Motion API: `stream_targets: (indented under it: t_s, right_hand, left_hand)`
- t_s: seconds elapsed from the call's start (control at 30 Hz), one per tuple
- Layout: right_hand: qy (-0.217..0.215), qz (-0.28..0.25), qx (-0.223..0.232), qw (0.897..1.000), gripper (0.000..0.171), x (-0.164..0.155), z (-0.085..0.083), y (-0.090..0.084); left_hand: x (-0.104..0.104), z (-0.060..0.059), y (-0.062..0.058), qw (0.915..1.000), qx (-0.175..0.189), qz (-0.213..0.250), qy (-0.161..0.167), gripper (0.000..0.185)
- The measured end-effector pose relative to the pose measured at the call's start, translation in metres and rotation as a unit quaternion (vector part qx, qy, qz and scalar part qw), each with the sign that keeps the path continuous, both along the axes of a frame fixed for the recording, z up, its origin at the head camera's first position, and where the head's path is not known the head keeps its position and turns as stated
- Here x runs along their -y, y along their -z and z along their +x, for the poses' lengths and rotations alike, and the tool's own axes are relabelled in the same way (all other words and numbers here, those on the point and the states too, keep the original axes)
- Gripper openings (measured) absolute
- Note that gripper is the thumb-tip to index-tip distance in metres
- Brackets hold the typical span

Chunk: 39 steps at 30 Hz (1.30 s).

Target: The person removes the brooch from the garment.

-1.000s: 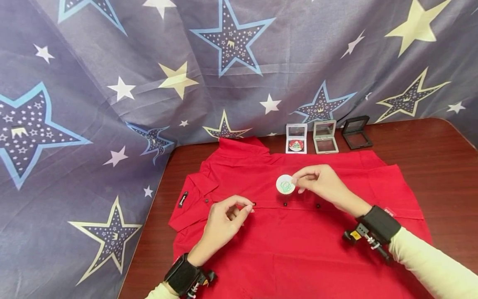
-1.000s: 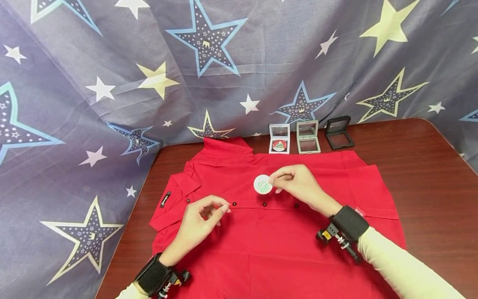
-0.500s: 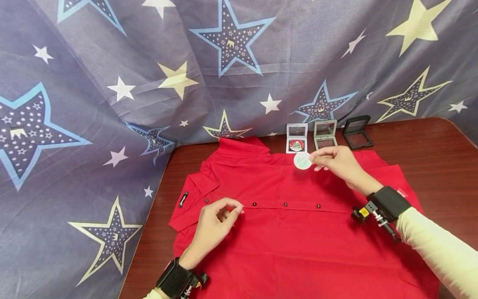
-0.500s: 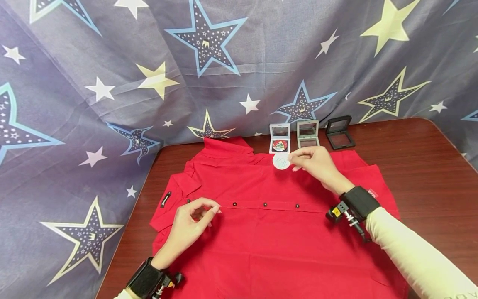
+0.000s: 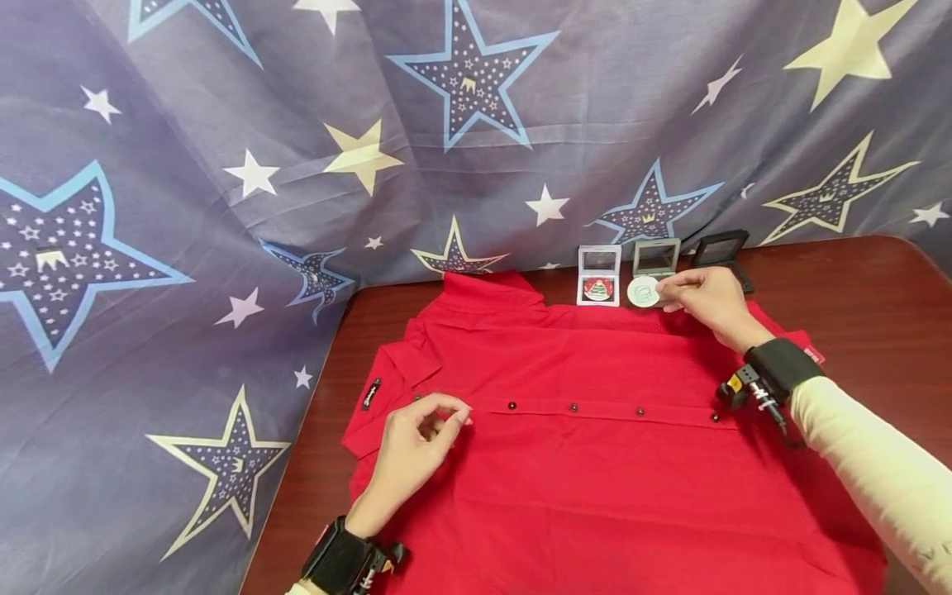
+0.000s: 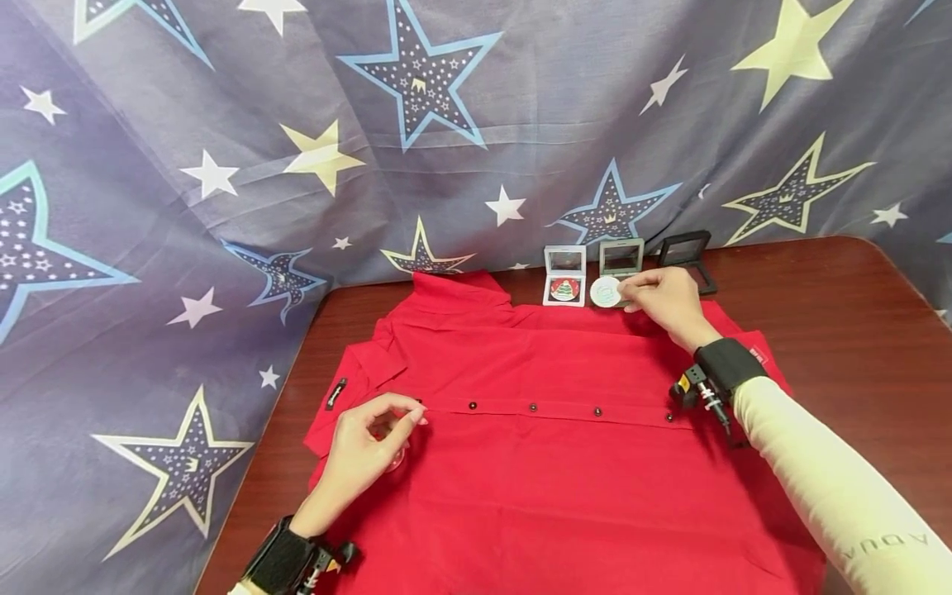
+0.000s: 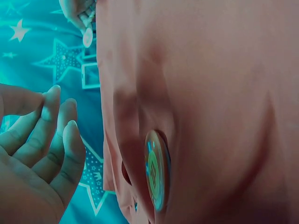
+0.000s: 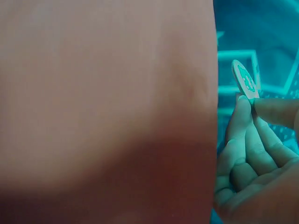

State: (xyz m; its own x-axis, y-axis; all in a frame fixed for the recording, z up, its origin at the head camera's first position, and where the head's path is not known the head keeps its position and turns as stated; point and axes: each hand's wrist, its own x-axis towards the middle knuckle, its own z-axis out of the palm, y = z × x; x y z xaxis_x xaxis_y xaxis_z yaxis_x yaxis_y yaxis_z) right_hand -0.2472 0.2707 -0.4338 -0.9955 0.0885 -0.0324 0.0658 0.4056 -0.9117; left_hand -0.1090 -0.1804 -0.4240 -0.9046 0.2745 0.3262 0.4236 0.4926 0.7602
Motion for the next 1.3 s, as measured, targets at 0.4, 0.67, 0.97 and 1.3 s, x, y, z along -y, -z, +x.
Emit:
stream_targets:
  t_s: [0.4,0.67,0.97,1.3]
  right_hand:
    - [0.049,0.059,-0.005,0.997,0.031,-0.015,-0.018,0.012]
    - [0.046,0.121,-0.019,0.991,0.029,-0.018,-0.021,0.010]
    - [0.048,0.210,-0.056,0.975,0.025,-0.016,-0.019,0.003]
    - [0.066,0.242,-0.051,0.967,0.022,-0.019,-0.019,0.005]
  left_hand:
    - [0.013,0.001,-0.002,0.9995,0.020,0.003,-0.023,0.005]
    - [0.015,0.003,0.000,0.9993,0.032,0.001,-0.022,0.009]
    - [0.017,0.002,0.001,0.9991,0.023,-0.021,-0.031,0.008]
    - [0.020,0.003,0.003,0.9986,0.029,-0.032,-0.032,0.006]
